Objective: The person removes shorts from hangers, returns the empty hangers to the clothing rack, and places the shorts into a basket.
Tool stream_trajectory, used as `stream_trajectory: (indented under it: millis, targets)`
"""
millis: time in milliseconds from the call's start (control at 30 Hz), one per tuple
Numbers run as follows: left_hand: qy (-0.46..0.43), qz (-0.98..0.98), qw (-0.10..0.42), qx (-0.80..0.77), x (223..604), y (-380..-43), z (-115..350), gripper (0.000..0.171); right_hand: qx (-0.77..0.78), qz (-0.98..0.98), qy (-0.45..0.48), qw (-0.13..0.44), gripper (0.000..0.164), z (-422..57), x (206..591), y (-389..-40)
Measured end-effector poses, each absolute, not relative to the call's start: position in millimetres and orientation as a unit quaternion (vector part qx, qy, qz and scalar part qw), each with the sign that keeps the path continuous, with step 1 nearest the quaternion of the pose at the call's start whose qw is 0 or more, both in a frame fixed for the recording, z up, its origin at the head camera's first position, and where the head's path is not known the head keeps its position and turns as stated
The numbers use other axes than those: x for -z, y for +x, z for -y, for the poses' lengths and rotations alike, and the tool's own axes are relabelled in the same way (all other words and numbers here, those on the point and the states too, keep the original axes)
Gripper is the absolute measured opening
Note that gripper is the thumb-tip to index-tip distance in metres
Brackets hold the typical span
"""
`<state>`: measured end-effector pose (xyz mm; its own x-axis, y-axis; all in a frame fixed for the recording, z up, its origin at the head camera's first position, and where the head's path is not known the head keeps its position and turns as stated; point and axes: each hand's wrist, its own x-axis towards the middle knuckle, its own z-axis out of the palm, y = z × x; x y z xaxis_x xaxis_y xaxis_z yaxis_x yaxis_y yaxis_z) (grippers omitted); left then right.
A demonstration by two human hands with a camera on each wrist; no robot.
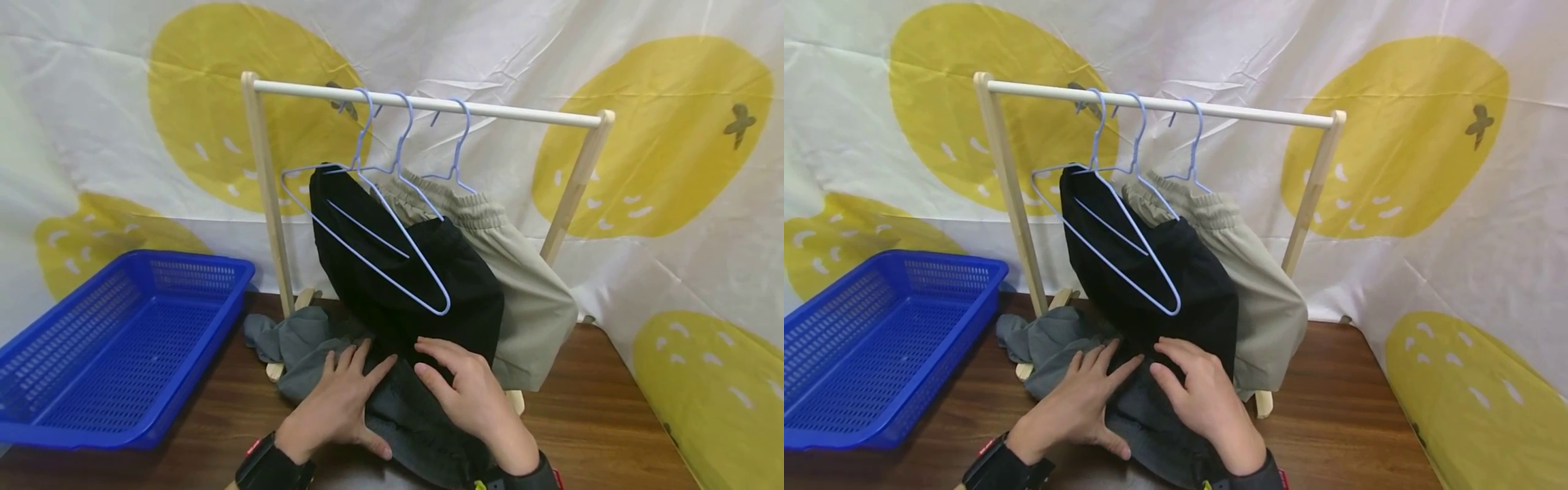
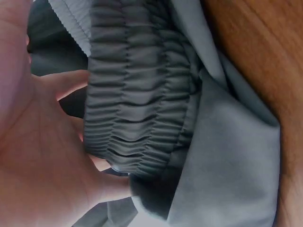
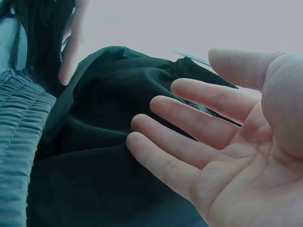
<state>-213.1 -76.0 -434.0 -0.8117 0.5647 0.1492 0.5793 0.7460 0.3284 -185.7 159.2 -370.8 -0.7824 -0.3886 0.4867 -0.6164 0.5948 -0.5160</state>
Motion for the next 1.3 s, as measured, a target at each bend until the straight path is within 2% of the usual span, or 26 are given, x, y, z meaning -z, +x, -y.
stream_trajectory:
  millis: [533, 1033, 1300]
  targets:
    - [-0.302, 0.939, -0.002, 0.166, 443, -217, 70, 0.134, -0.359, 0.875, 0.288, 0.151, 0.028, -158, 369, -184]
    - [-0.271, 0.950, -0.007, 0.154, 448, -224, 69, 0.142, -0.373, 0.871, 0.308, 0.081, 0.033, -147, 388, -192]
    - [-0.251, 0.957, 0.005, 0.148, 451, -229, 71, 0.143, -0.370, 0.872, 0.310, 0.080, 0.032, -145, 390, -193]
